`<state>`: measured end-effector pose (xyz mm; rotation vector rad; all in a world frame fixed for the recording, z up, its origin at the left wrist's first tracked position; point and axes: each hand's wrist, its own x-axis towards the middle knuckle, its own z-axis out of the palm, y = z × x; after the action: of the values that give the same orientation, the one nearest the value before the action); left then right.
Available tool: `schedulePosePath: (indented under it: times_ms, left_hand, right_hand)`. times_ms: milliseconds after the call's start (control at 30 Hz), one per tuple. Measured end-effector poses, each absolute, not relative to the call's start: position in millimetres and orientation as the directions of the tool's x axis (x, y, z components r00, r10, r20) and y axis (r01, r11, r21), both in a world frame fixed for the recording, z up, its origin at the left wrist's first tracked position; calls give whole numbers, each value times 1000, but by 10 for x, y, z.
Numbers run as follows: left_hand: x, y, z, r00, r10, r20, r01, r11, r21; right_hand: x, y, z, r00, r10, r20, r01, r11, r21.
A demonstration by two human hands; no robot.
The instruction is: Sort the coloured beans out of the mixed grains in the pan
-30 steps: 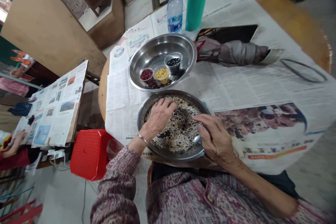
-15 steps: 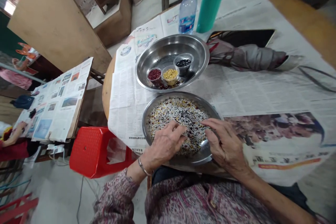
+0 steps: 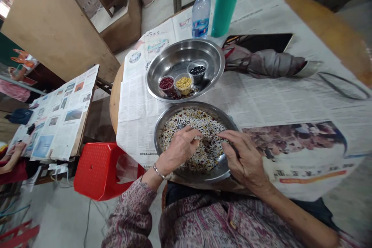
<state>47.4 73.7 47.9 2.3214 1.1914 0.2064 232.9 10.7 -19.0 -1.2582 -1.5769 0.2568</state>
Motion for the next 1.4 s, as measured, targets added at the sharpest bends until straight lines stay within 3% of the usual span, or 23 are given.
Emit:
schedulePosePath:
  times_ms: [267,400,633,933,1167,1300,1400]
  left_hand:
    - [366,186,663,724,651,-228,687,-646,332]
    - [402,190,624,786,584,-200,613,-697,371]
    - [500,642,590,567,820,-75,800,-526,289]
    - [650,919,572,620,761,-192,748,-500,436]
    - [266,491,734,609,762,-220,740,-446,503]
    - [208,224,735,668,686,-287,723,-507,470]
    - [274,202,730,685,687,-243,704,-537,466]
  right_hand:
    - [2339,101,-202,113,825,553,568,403,-717]
    - [2328,103,-208,112,820,561,576,406,-710]
    - [2320,110,-186,119,808,577,575,418,-704]
    - [2325,108,-178,122,819,560,559,410,-721]
    - [2322,115,-168,119,815,567,554,419,-719]
    - [2321,119,-164,114,808,578,556,430,-711]
    - [2327,120,-170,112,814,569,549,427,-718]
